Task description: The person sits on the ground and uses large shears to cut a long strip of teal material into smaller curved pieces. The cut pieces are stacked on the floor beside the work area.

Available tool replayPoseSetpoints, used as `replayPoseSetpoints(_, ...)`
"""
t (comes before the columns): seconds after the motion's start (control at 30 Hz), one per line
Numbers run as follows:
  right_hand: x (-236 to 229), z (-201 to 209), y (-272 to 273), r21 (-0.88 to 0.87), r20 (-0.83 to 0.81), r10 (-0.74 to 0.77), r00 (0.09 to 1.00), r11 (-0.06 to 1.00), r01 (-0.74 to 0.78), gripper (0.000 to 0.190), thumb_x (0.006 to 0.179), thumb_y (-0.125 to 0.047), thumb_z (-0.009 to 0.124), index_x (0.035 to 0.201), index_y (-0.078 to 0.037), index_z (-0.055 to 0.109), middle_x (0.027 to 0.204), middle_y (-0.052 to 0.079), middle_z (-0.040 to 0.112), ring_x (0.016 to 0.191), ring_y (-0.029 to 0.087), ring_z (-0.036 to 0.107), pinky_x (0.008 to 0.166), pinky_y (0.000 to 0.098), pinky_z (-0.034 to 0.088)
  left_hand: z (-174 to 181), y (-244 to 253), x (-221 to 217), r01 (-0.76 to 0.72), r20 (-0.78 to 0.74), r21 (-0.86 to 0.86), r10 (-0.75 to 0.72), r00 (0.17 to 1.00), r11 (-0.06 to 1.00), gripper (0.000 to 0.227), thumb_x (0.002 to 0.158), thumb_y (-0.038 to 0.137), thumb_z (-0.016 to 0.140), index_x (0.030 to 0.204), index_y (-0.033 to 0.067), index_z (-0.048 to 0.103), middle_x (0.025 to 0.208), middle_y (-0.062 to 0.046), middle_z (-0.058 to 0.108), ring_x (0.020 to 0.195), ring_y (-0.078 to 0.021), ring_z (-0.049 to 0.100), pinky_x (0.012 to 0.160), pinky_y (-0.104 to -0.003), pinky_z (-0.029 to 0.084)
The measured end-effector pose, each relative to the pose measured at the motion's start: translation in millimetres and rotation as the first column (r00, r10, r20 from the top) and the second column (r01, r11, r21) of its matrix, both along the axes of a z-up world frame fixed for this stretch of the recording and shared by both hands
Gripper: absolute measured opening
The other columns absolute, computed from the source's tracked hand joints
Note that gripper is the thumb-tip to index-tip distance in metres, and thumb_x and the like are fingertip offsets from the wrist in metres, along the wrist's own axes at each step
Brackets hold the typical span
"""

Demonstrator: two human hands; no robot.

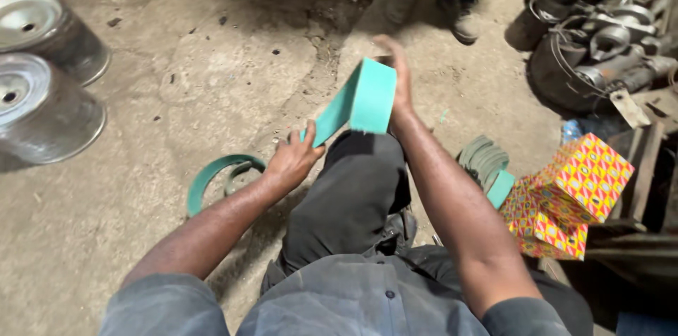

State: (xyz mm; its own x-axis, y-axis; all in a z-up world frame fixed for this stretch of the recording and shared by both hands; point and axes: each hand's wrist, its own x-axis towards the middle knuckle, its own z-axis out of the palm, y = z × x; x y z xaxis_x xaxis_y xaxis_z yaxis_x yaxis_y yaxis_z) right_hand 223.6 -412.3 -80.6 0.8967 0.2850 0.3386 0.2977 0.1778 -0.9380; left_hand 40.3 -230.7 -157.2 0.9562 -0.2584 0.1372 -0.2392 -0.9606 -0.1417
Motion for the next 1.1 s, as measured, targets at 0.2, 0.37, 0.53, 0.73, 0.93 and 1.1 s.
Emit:
replayPoseSetpoints(0.2,-13,-13,-16,-0.188,-0.120,-0.041,0.992,0.982,0.017,0.027,0.101,-0.020,0.068,0.121,-0.002,0.069,0.096,0.008,0.070,0.073,0.010,0.060,0.057,0.0281,0.049,-64,-2,3,-0.219,-0.357,-0.455,0.049,0.933,0.863,0.063,0.089,0.014,0.067,0.148,0.0113,0.045,0.153,-0.023,0.042,0.122,-0.0455,0.053,0.098,-0.051,0.051)
replayPoseSetpoints(0.37,-7,-34,-19,0.060,-0.467,0.042,0.883,0.998,-0.016,0.044,0.099,-0.045,0.058,0.120,-0.006,0.062,0.096,0.006,0.071,0.073,0.020,0.072,0.059,0.0342,0.062,-70,5,54,-0.101,-0.074,-0.950,0.099,0.992,0.295,0.050,0.090,0.016,0.082,0.136,0.0160,0.062,0.155,-0.019,0.058,0.139,-0.0356,0.061,0.111,-0.045,0.052)
replayPoseSetpoints(0.53,-16,-24,-13,0.123,-0.443,0.216,0.870,0.976,-0.179,0.044,0.104,-0.038,0.061,0.127,0.000,0.064,0.109,0.014,0.075,0.089,0.025,0.076,0.073,0.0366,0.064,-18,-33,103,0.087,0.108,-0.982,0.122,0.987,0.165,0.097,0.082,0.020,0.083,0.160,0.0259,0.024,0.141,-0.023,0.060,0.123,-0.0384,0.065,0.096,-0.045,0.057)
replayPoseSetpoints(0.73,-28,41,-43,-0.055,0.356,-0.137,0.924,0.984,0.168,0.051,0.092,-0.012,0.076,0.135,-0.003,0.051,0.117,0.008,0.068,0.107,0.016,0.067,0.091,0.0316,0.060,49,-56,116,-0.306,-0.220,-0.767,0.217,0.951,0.564,0.103,0.075,0.033,0.081,0.161,0.0323,0.023,0.123,-0.022,0.068,0.111,-0.0435,0.067,0.093,-0.052,0.054)
replayPoseSetpoints(0.93,12,45,-106,-0.031,0.027,-0.292,0.956,0.956,0.293,0.024,0.102,-0.022,0.070,0.112,0.000,0.071,0.099,0.010,0.074,0.089,0.019,0.072,0.083,0.0381,0.061,70,-56,117,-0.211,-0.238,-0.581,0.083,0.968,0.786,0.097,0.078,0.034,0.072,0.163,0.0323,0.024,0.120,-0.020,0.067,0.102,-0.0386,0.070,0.089,-0.049,0.055)
replayPoseSetpoints(1.1,57,-20,-141,0.269,-0.724,0.096,0.683,0.951,0.151,0.032,0.103,-0.034,0.060,0.111,-0.003,0.067,0.100,0.013,0.072,0.090,0.027,0.073,0.089,0.0509,0.063,74,-29,112,0.049,-0.172,-0.510,-0.158,0.972,0.859,0.093,0.079,0.063,0.080,0.153,0.0272,0.037,0.124,-0.019,0.064,0.100,-0.0391,0.068,0.085,-0.052,0.054)
